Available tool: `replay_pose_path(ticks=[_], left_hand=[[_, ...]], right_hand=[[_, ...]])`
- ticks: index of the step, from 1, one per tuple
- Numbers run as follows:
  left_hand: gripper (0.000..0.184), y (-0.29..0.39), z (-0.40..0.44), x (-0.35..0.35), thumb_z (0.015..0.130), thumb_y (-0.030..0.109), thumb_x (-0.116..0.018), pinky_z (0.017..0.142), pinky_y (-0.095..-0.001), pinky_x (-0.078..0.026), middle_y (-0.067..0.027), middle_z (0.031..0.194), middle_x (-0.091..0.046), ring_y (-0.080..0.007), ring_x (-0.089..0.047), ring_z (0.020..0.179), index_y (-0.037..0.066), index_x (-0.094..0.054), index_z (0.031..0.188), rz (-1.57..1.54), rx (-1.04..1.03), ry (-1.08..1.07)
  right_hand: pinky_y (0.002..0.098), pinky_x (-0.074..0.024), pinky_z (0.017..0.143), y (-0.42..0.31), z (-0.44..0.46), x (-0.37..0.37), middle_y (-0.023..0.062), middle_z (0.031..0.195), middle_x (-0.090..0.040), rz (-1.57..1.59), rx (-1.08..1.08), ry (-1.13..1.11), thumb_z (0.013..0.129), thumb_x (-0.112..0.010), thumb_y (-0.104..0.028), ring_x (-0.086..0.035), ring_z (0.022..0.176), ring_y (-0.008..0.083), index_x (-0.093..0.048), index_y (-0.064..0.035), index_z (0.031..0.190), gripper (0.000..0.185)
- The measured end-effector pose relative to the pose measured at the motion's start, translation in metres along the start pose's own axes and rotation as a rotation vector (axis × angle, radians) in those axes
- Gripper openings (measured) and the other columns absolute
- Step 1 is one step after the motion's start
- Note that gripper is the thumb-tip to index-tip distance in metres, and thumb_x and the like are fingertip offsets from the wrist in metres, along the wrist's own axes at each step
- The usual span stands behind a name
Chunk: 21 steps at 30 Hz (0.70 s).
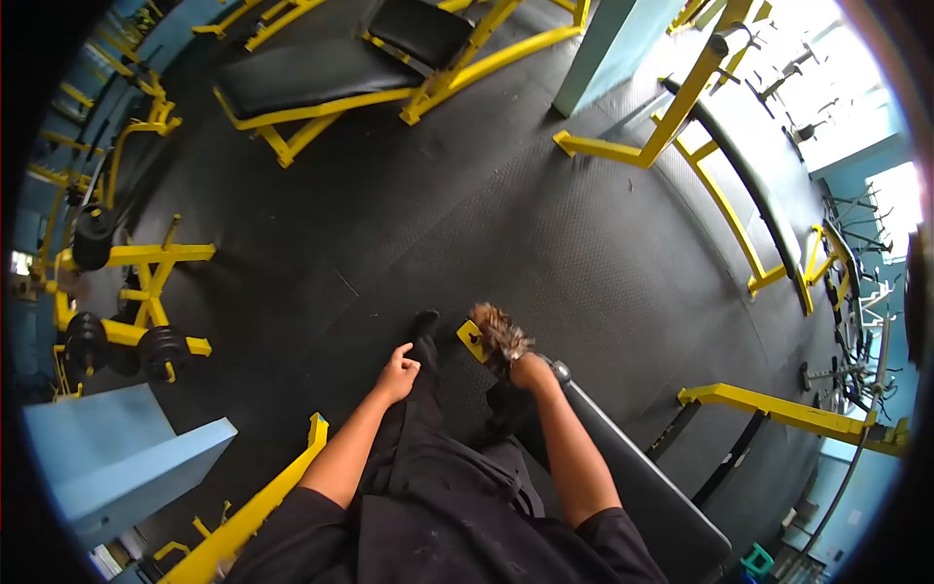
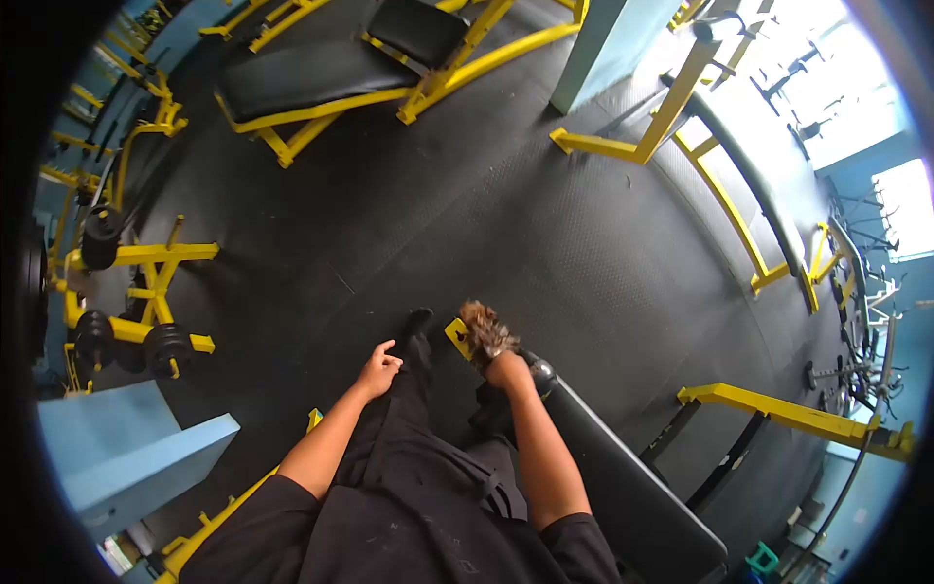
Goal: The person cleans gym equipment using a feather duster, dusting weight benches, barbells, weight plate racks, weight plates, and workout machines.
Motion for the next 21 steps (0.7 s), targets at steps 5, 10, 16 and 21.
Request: replay_pose_path(ticks=[5, 10, 16, 21], left_hand=[[0.052, -0.058, 0.084, 0.038, 0.094, 0.020, -0.058, 0.089, -0.0342, -0.050, -0.0075, 0.103, -0.069, -0.0193, -0.066, 0.093, 0.009, -0.041, 0.142, -0.134, 0.082, -0.045], [0.051, -0.051, 0.119, 0.054, 0.096, 0.015, -0.055, 0.084, -0.0299, -0.051, -0.0066, 0.103, -0.064, -0.0143, -0.062, 0.086, 0.007, -0.038, 0.144, -0.194, 0.196, -0.135], [0.052, -0.043, 0.139, 0.040, 0.097, 0.013, -0.053, 0.088, -0.0294, -0.049, -0.0087, 0.110, -0.064, -0.0134, -0.061, 0.089, 0.007, -0.035, 0.146, -0.182, 0.241, -0.217], [0.049, -0.039, 0.142, 0.026, 0.097, 0.017, -0.056, 0.083, -0.0304, -0.051, -0.0075, 0.104, -0.065, -0.0146, -0.063, 0.085, 0.008, -0.040, 0.142, -0.224, 0.184, -0.199]], right_hand=[[0.0447, -0.0521, 0.087, 0.046, 0.076, -0.014, 0.0212, 0.113, -0.067, -0.002, -0.183, -0.048, 0.084, -0.056, -0.021, -0.063, 0.108, 0.0380, -0.068, -0.0089, 0.115, 0.035], [0.0435, -0.0530, 0.089, 0.003, 0.091, 0.018, 0.0237, 0.111, -0.067, 0.016, -0.324, -0.202, 0.080, -0.055, -0.013, -0.065, 0.106, 0.0359, -0.071, 0.0014, 0.103, 0.031], [0.0414, -0.0519, 0.092, 0.013, 0.114, -0.014, 0.0225, 0.116, -0.066, -0.041, -0.340, -0.319, 0.084, -0.052, -0.013, -0.065, 0.110, 0.0325, -0.068, 0.0012, 0.112, 0.036], [0.0412, -0.0518, 0.087, 0.000, 0.121, 0.007, 0.0219, 0.108, -0.069, 0.535, -0.141, -0.067, 0.084, -0.050, -0.014, -0.067, 0.100, 0.0357, -0.064, -0.0181, 0.128, 0.046]])
Point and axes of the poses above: each hand's wrist, its own z-axis towards the middle knuckle, its own x-axis out of the back of the hand, y = z × x, the point moved 4 cm from there along z, towards the middle knuckle
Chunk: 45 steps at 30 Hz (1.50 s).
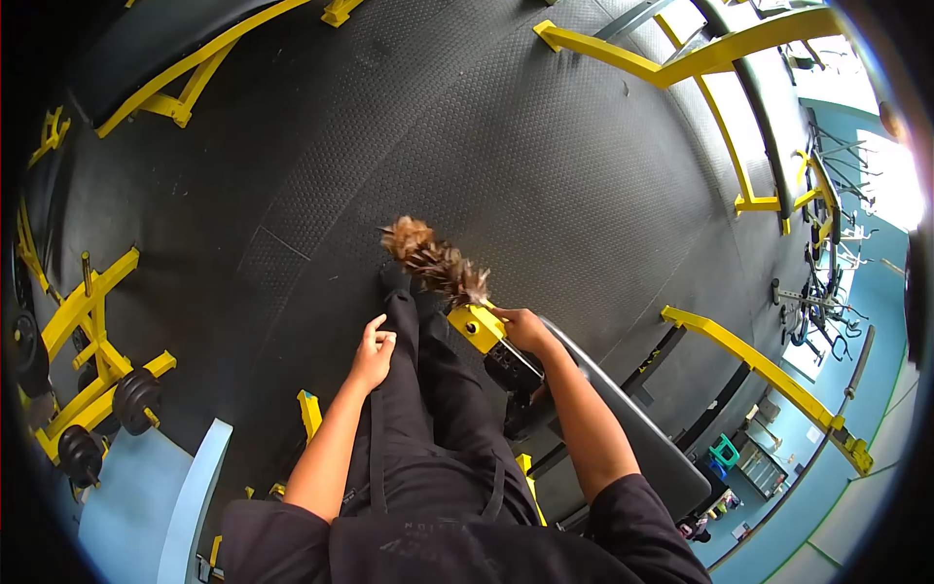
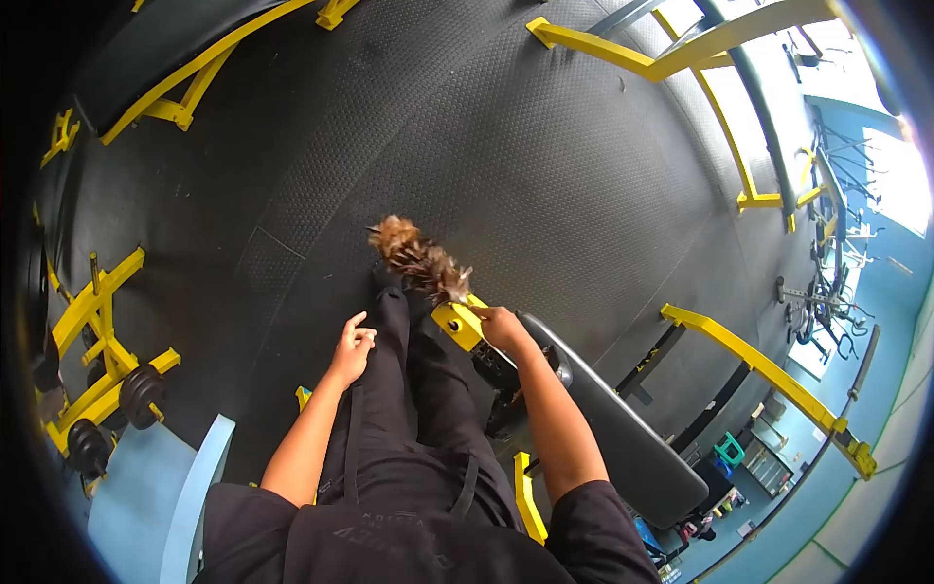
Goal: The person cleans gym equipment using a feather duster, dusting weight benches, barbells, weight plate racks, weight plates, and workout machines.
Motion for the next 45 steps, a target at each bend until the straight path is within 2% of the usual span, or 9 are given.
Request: replay_pose_path(ticks=[3, 8, 25, 26, 28, 36, 42, 44, 45], left_hand=[[0.049, -0.007, -0.003, -0.005, 0.096, 0.018, -0.057, 0.081, -0.0291, -0.051, -0.0074, 0.103, -0.065, -0.0135, -0.062, 0.083, 0.008, -0.041, 0.141, -0.006, -0.024, 0.046], [0.046, 0.006, -0.032, -0.002, 0.096, 0.016, -0.057, 0.079, -0.0287, -0.052, -0.0074, 0.102, -0.065, -0.0129, -0.062, 0.084, 0.007, -0.042, 0.139, -0.077, -0.050, 0.150], [0.047, 0.077, 0.040, 0.129, 0.100, 0.018, -0.054, 0.069, -0.0235, -0.044, -0.0033, 0.110, -0.064, -0.0090, -0.058, 0.085, 0.012, -0.040, 0.144, -0.200, -0.030, 0.159], [0.046, 0.090, 0.046, 0.143, 0.099, 0.017, -0.054, 0.074, -0.0246, -0.047, -0.0040, 0.109, -0.064, -0.0097, -0.059, 0.085, 0.012, -0.040, 0.143, -0.164, -0.008, 0.173], [0.047, 0.102, 0.060, 0.171, 0.098, 0.014, -0.054, 0.082, -0.0285, -0.049, -0.0059, 0.108, -0.064, -0.0116, -0.060, 0.084, 0.011, -0.041, 0.143, -0.119, 0.028, 0.196], [0.043, 0.124, 0.089, 0.276, 0.087, 0.016, -0.059, 0.102, -0.0392, -0.044, -0.0177, 0.128, -0.060, -0.0299, -0.057, 0.120, 0.002, -0.056, 0.128, 0.425, 0.222, 0.291], [0.046, 0.190, 0.146, 0.236, 0.082, 0.022, -0.063, 0.096, -0.0394, -0.049, -0.0153, 0.123, -0.063, -0.0297, -0.062, 0.112, 0.008, -0.060, 0.126, 0.502, 0.254, 0.164], [0.046, 0.221, 0.180, 0.192, 0.083, 0.022, -0.063, 0.098, -0.0374, -0.048, -0.0158, 0.126, -0.063, -0.0284, -0.061, 0.117, 0.007, -0.061, 0.127, 0.504, 0.092, 0.085], [0.046, 0.246, 0.195, 0.165, 0.087, 0.011, -0.062, 0.074, -0.0332, -0.057, -0.0151, 0.120, -0.064, -0.0217, -0.068, 0.088, 0.004, -0.055, 0.132, 0.579, -0.028, 0.024]], right_hand=[[0.0449, -0.0530, 0.083, -0.037, -0.013, -0.034, 0.0207, 0.103, -0.069, -0.518, 0.022, -0.207, 0.080, -0.049, -0.012, -0.068, 0.090, 0.0373, -0.059, -0.0268, 0.134, 0.057], [0.0430, -0.0532, 0.091, -0.018, -0.031, -0.127, 0.0238, 0.115, -0.066, -0.611, -0.017, -0.206, 0.085, -0.056, -0.015, -0.065, 0.105, 0.0401, -0.064, 0.0039, 0.115, 0.036], [0.0414, -0.0520, 0.091, -0.087, 0.140, -0.129, 0.0217, 0.114, -0.067, -0.310, -0.118, -0.056, 0.083, -0.053, -0.015, -0.064, 0.110, 0.0343, -0.069, -0.0012, 0.107, 0.032], [0.0413, -0.0552, 0.081, -0.069, 0.151, -0.126, 0.0169, 0.101, -0.072, -0.512, 0.187, 0.114, 0.082, -0.059, -0.018, -0.069, 0.092, 0.0330, -0.073, -0.0029, 0.101, 0.028], [0.0433, -0.0525, 0.089, -0.156, 0.077, -0.026, 0.0219, 0.112, -0.068, -0.268, -0.216, 0.046, 0.079, -0.060, -0.020, -0.065, 0.103, 0.0373, -0.067, 0.0001, 0.110, 0.037], [0.0432, -0.0462, 0.100, -0.190, -0.027, 0.105, 0.0232, 0.120, -0.063, 0.342, -0.292, 0.618, 0.085, -0.056, -0.022, -0.061, 0.113, 0.0376, -0.062, -0.0066, 0.124, 0.042], [0.0445, -0.0510, 0.071, -0.114, -0.070, 0.118, 0.0211, 0.082, -0.068, 0.575, -0.351, 0.766, 0.088, -0.056, -0.031, -0.069, 0.077, 0.0330, -0.072, -0.0024, 0.094, 0.034], [0.0369, -0.0479, 0.062, -0.075, -0.067, 0.113, 0.0117, 0.069, -0.065, 0.890, -0.305, 0.967, 0.091, -0.060, -0.034, -0.062, 0.065, 0.0180, -0.071, -0.0002, 0.091, 0.035], [0.0335, -0.0465, 0.061, -0.076, -0.085, 0.126, 0.0064, 0.068, -0.062, 0.960, -0.263, 1.092, 0.092, -0.060, -0.032, -0.057, 0.065, 0.0129, -0.071, 0.0006, 0.091, 0.034]])
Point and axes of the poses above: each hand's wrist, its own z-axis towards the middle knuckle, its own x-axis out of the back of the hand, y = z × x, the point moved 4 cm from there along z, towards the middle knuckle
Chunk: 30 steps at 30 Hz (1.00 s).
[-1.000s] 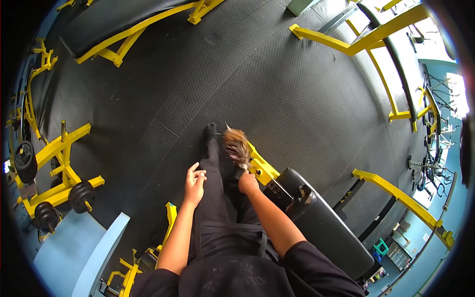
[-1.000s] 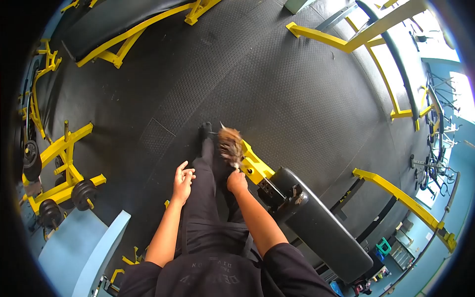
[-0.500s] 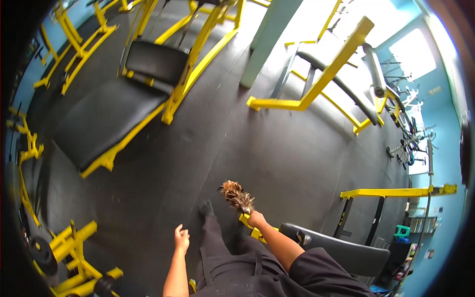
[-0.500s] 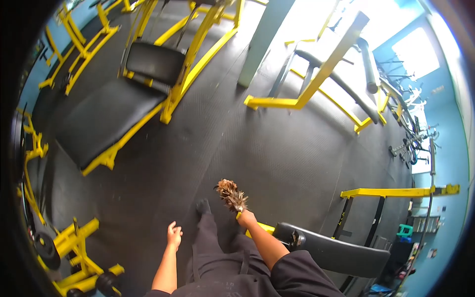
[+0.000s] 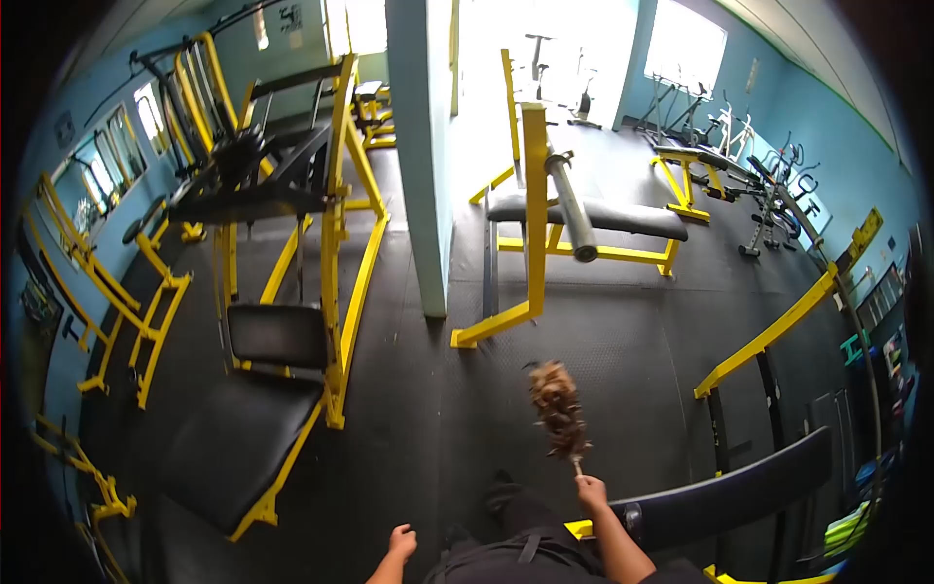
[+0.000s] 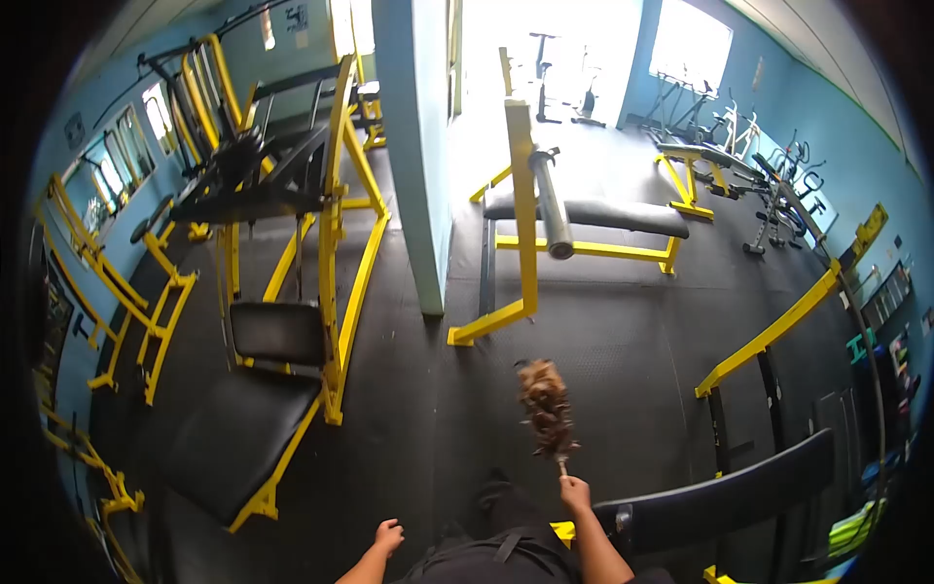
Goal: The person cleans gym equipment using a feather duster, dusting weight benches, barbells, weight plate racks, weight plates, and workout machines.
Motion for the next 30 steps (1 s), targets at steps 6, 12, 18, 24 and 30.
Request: replay_pose_path(ticks=[6, 12, 18, 24, 30], left_hand=[[0.044, 0.301, -0.009, -0.050, 0.095, 0.015, -0.058, 0.073, -0.0293, -0.053, -0.0115, 0.112, -0.064, -0.0137, -0.064, 0.081, 0.007, -0.047, 0.137, -0.305, -0.345, -0.262], [0.057, 0.610, -0.093, -0.070, 0.101, 0.042, -0.047, 0.081, -0.0330, -0.046, -0.0061, 0.130, -0.049, -0.0159, -0.057, 0.104, 0.017, -0.027, 0.149, -0.553, -0.805, -0.353], [0.067, 0.768, -0.147, -0.083, 0.100, 0.045, -0.046, 0.100, -0.0380, -0.039, -0.0092, 0.145, -0.038, -0.0217, -0.045, 0.127, 0.013, -0.020, 0.154, -0.554, -1.027, -0.141], [0.068, 0.805, -0.171, -0.085, 0.093, 0.016, -0.060, 0.101, -0.0361, -0.043, -0.0217, 0.143, -0.037, -0.0267, -0.048, 0.125, 0.007, -0.025, 0.151, -0.415, -0.994, -0.260], [0.064, 0.839, -0.176, -0.073, 0.089, 0.022, -0.064, 0.104, -0.0388, -0.040, -0.0188, 0.136, -0.041, -0.0288, -0.047, 0.124, 0.003, -0.037, 0.144, 0.049, -1.108, -0.021]], right_hand=[[0.0221, -0.0301, 0.050, -0.110, 0.040, 0.097, -0.0114, 0.066, -0.043, 0.505, 0.311, 0.215, 0.100, -0.056, -0.024, -0.036, 0.058, -0.0002, -0.070, 0.0000, 0.103, 0.028], [0.0278, -0.0376, 0.050, -0.260, 0.124, 0.199, -0.0019, 0.063, -0.051, 0.171, 0.858, 0.252, 0.098, -0.056, -0.022, -0.045, 0.051, 0.0122, -0.069, -0.0038, 0.105, 0.023], [0.0394, -0.0521, 0.057, -0.368, 0.194, 0.265, 0.0085, 0.068, -0.059, -0.211, 1.042, 0.228, 0.094, -0.058, -0.019, -0.063, 0.061, 0.0281, -0.068, -0.0127, 0.102, 0.014], [0.0433, -0.0535, 0.061, -0.362, 0.283, 0.262, 0.0121, 0.076, -0.062, -0.233, 0.903, 0.147, 0.095, -0.053, -0.025, -0.065, 0.069, 0.0327, -0.063, -0.0135, 0.100, 0.016], [0.0371, -0.0523, 0.052, -0.296, 0.282, 0.240, 0.0037, 0.067, -0.062, -0.380, 0.876, 0.051, 0.086, -0.064, -0.029, -0.065, 0.058, 0.0254, -0.068, -0.0191, 0.084, 0.011]])
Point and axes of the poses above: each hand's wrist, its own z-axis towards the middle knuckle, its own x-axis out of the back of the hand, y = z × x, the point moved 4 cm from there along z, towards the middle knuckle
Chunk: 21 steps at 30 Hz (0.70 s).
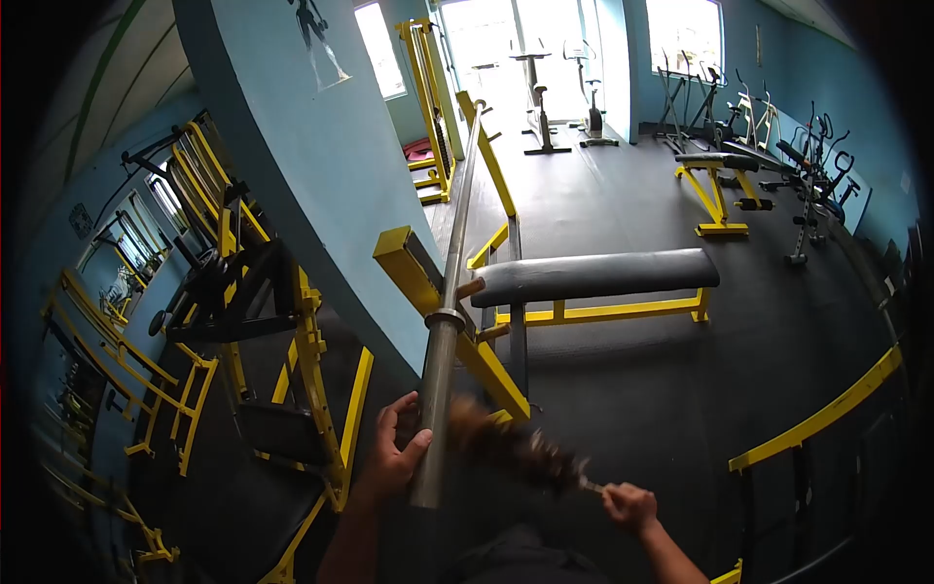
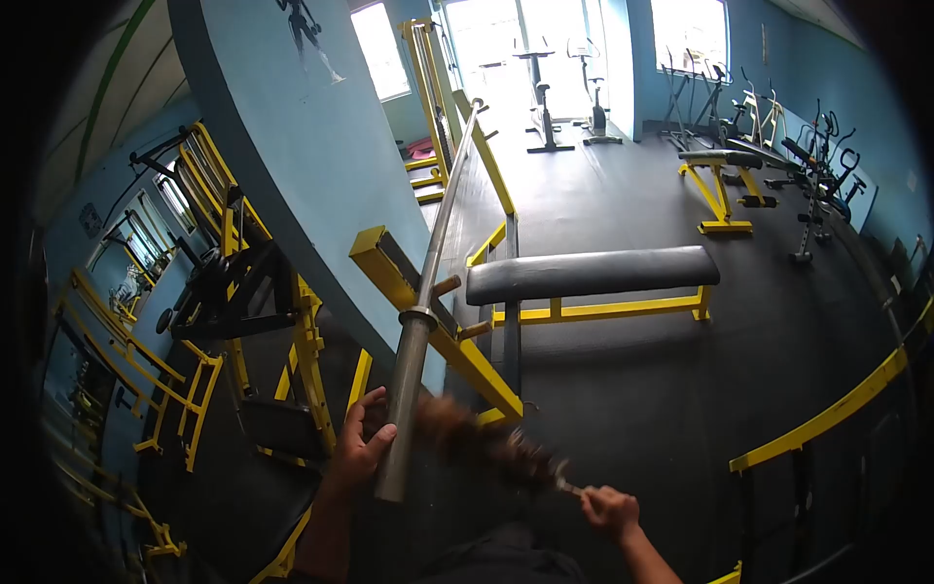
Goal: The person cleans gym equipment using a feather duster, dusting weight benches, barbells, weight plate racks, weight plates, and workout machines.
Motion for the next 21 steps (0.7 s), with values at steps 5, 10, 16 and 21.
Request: replay_pose_path(ticks=[5, 10, 16, 21], left_hand=[[0.064, 0.028, 0.031, 0.009, 0.086, 0.028, -0.068, 0.108, -0.0413, -0.034, -0.0178, 0.129, -0.043, -0.0335, -0.043, 0.126, 0.002, -0.045, 0.139, 0.366, -0.079, 0.078], [0.077, 0.031, 0.060, 0.014, 0.086, 0.040, -0.070, 0.108, -0.0435, -0.036, -0.0227, 0.140, -0.039, -0.0358, -0.042, 0.131, 0.003, -0.037, 0.145, 0.490, -0.116, -0.055], [0.091, 0.018, 0.084, -0.008, 0.088, 0.042, -0.066, 0.110, -0.0443, -0.035, -0.0270, 0.143, -0.034, -0.0412, -0.039, 0.134, 0.004, -0.015, 0.153, 0.483, 0.105, -0.263], [0.093, 0.034, 0.102, -0.024, 0.090, 0.038, -0.063, 0.113, -0.0488, -0.030, -0.0361, 0.143, -0.024, -0.0503, -0.033, 0.133, 0.003, -0.005, 0.154, 0.531, 0.222, -0.279]], right_hand=[[0.0349, -0.0500, 0.051, 0.003, 0.010, 0.010, 0.0031, 0.067, -0.063, 0.158, 0.169, 0.055, 0.077, -0.070, -0.024, -0.065, 0.058, 0.0244, -0.069, -0.0149, 0.083, 0.011], [0.0374, -0.0512, 0.058, 0.060, 0.059, 0.001, 0.0083, 0.070, -0.062, 0.284, -0.193, 0.300, 0.081, -0.066, -0.018, -0.065, 0.064, 0.0288, -0.067, -0.0081, 0.086, 0.011], [0.0386, -0.0495, 0.056, 0.042, 0.179, 0.055, 0.0091, 0.071, -0.061, 0.178, 0.107, 0.261, 0.087, -0.060, -0.017, -0.063, 0.062, 0.0307, -0.065, -0.0091, 0.088, 0.009], [0.0389, -0.0499, 0.053, 0.056, 0.294, 0.074, 0.0070, 0.070, -0.060, 0.101, 0.187, 0.314, 0.085, -0.063, -0.020, -0.063, 0.058, 0.0290, -0.065, -0.0124, 0.088, 0.009]])
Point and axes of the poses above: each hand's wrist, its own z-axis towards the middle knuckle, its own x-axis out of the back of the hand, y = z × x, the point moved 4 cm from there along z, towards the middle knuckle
